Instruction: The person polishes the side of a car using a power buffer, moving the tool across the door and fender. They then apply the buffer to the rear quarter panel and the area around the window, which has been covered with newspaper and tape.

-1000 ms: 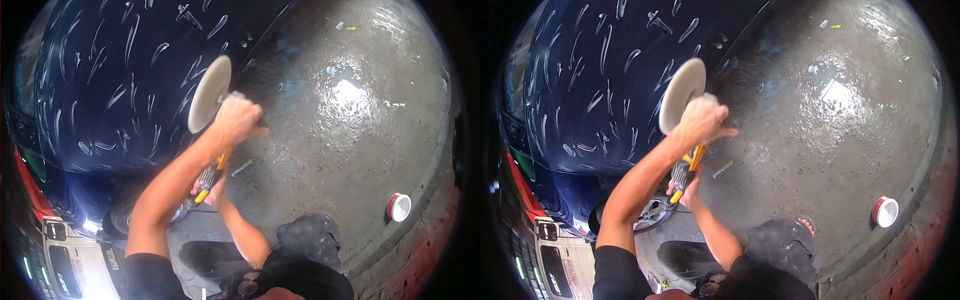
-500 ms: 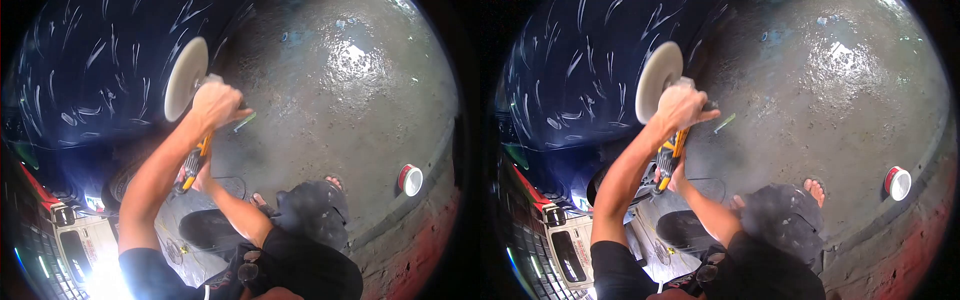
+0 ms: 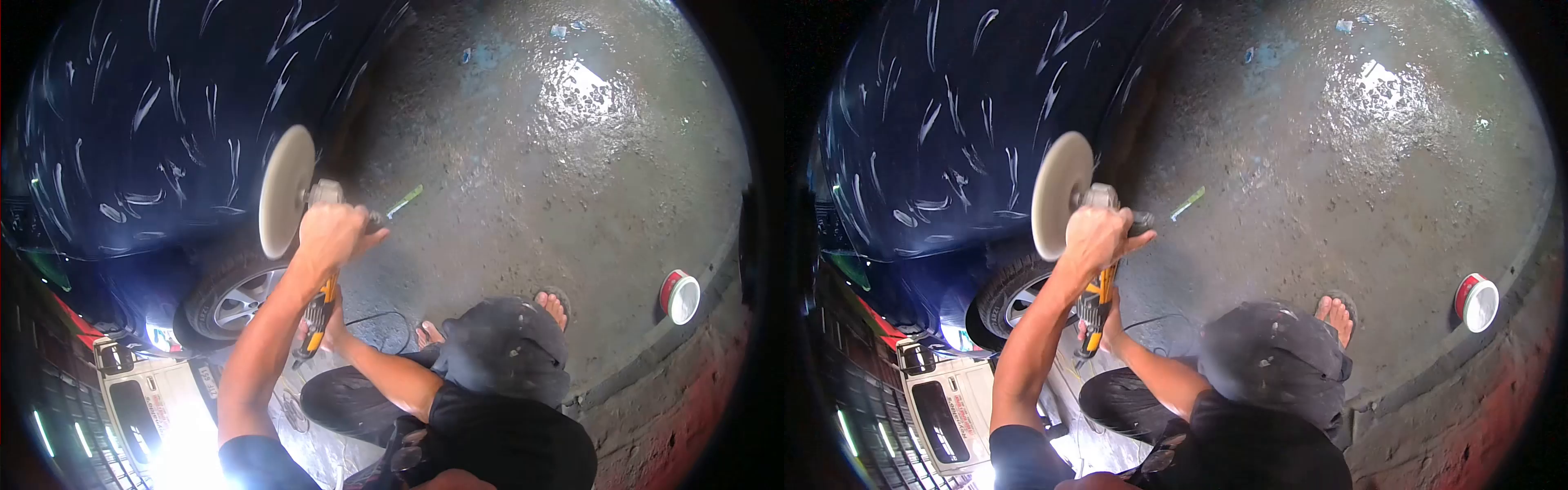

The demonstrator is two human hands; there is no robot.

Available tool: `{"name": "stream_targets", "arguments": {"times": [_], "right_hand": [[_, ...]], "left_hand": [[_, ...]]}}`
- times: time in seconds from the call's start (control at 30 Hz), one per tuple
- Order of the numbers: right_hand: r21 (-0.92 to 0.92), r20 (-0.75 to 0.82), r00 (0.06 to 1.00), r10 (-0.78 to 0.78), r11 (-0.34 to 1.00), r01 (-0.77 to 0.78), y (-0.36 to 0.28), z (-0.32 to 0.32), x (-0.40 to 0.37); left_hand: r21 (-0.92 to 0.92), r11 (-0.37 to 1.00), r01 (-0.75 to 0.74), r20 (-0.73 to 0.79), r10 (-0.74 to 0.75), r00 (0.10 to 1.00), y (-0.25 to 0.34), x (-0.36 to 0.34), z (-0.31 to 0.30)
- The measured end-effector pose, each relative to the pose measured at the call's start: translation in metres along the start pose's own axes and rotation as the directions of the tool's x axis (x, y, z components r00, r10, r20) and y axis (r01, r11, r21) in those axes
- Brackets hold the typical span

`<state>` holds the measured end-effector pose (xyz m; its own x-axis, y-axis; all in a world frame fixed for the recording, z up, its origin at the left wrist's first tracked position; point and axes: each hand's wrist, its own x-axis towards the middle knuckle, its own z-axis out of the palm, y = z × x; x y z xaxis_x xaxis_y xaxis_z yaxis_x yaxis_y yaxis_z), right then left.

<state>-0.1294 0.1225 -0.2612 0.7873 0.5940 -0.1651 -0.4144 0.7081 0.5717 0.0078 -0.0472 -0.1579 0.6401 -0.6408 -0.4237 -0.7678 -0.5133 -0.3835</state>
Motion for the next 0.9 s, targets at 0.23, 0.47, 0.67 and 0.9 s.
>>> {"name": "stream_targets", "arguments": {"times": [0.23, 0.47, 0.67, 0.9], "right_hand": [[-0.046, 0.192, 0.946, -0.261, 0.961, 0.274, -0.136, 0.078, 0.013], [-0.1, 0.188, 0.902, -0.388, 0.906, 0.411, -0.276, 0.16, -0.016], [-0.195, 0.128, 0.873, -0.471, 0.851, 0.488, -0.325, 0.186, -0.034], [-0.154, 0.164, 0.875, -0.455, 0.864, 0.479, -0.282, 0.142, -0.015]], "left_hand": [[0.101, 0.978, -0.183, -0.227, 0.202, 0.953, 0.018, 0.133, -0.078], [0.19, 0.953, -0.236, -0.393, 0.294, 0.871, 0.041, 0.256, -0.167], [0.18, 0.959, -0.217, -0.45, 0.277, 0.849, 0.037, 0.289, -0.2], [0.06, 0.954, -0.295, -0.427, 0.292, 0.856, 0.022, 0.261, -0.151]]}}
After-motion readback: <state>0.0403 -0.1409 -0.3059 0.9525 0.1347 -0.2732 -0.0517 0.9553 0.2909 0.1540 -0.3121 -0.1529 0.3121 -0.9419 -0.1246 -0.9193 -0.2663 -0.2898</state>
